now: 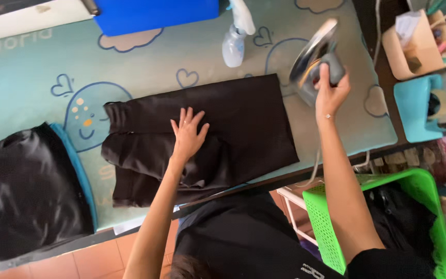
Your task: The person irons a pair of black shorts on a table using a steam iron, smoothing the fabric and adjusting the garment. After ironing, the person folds the shorts and places them on a stack of other folded clothes.
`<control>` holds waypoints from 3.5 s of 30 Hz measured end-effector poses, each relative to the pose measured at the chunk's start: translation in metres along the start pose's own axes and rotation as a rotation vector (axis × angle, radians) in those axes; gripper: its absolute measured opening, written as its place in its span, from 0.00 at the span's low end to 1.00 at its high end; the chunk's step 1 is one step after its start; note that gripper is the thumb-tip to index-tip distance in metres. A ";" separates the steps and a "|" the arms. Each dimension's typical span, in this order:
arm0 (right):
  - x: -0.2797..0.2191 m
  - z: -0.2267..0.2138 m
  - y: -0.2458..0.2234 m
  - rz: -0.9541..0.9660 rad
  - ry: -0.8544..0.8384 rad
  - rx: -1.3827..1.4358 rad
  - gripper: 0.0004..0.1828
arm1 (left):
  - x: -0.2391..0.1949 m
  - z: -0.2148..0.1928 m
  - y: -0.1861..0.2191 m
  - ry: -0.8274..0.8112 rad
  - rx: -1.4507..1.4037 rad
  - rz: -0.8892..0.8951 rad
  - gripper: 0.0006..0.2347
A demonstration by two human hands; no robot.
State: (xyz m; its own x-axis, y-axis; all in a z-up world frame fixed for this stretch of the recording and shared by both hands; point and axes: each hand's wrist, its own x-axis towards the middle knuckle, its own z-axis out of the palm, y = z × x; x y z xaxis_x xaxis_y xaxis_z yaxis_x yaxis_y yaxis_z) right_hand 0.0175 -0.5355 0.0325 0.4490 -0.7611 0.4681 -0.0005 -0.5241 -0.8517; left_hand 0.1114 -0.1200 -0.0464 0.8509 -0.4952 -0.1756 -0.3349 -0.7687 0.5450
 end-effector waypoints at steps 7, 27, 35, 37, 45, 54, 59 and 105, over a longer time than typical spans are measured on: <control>-0.045 0.012 0.068 -0.001 0.006 0.010 0.13 | -0.085 -0.047 -0.006 0.197 0.049 0.118 0.18; -0.241 0.074 -0.150 -0.188 -1.272 -0.585 0.18 | -0.153 -0.096 -0.062 -0.055 0.367 0.229 0.29; -0.133 0.138 -0.110 0.279 -1.420 -0.258 0.16 | -0.022 -0.147 -0.052 -0.018 0.246 0.136 0.06; -0.104 0.156 -0.120 0.287 -1.431 -0.236 0.16 | 0.025 -0.140 -0.057 0.016 0.266 0.108 0.06; -0.135 0.183 -0.186 -0.099 -0.994 -0.710 0.12 | 0.057 -0.104 -0.069 0.731 0.346 0.156 0.05; -0.337 0.142 -0.174 -0.579 -1.481 -0.501 0.22 | -0.025 -0.060 -0.114 0.692 0.302 -0.016 0.10; -0.290 0.101 -0.158 -0.164 -1.318 -0.405 0.19 | -0.032 -0.055 -0.116 0.608 0.141 0.064 0.22; -0.196 -0.101 -0.016 0.525 -0.545 -0.659 0.27 | -0.192 0.018 -0.050 0.154 0.160 0.539 0.06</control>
State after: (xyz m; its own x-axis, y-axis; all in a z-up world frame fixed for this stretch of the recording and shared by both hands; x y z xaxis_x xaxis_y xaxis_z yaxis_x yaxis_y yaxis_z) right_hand -0.1606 -0.4159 -0.0218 0.5973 -0.7647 -0.2419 -0.7371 -0.4045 -0.5413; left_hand -0.0424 0.0068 -0.0548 0.5885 -0.7781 0.2196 -0.7836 -0.4821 0.3917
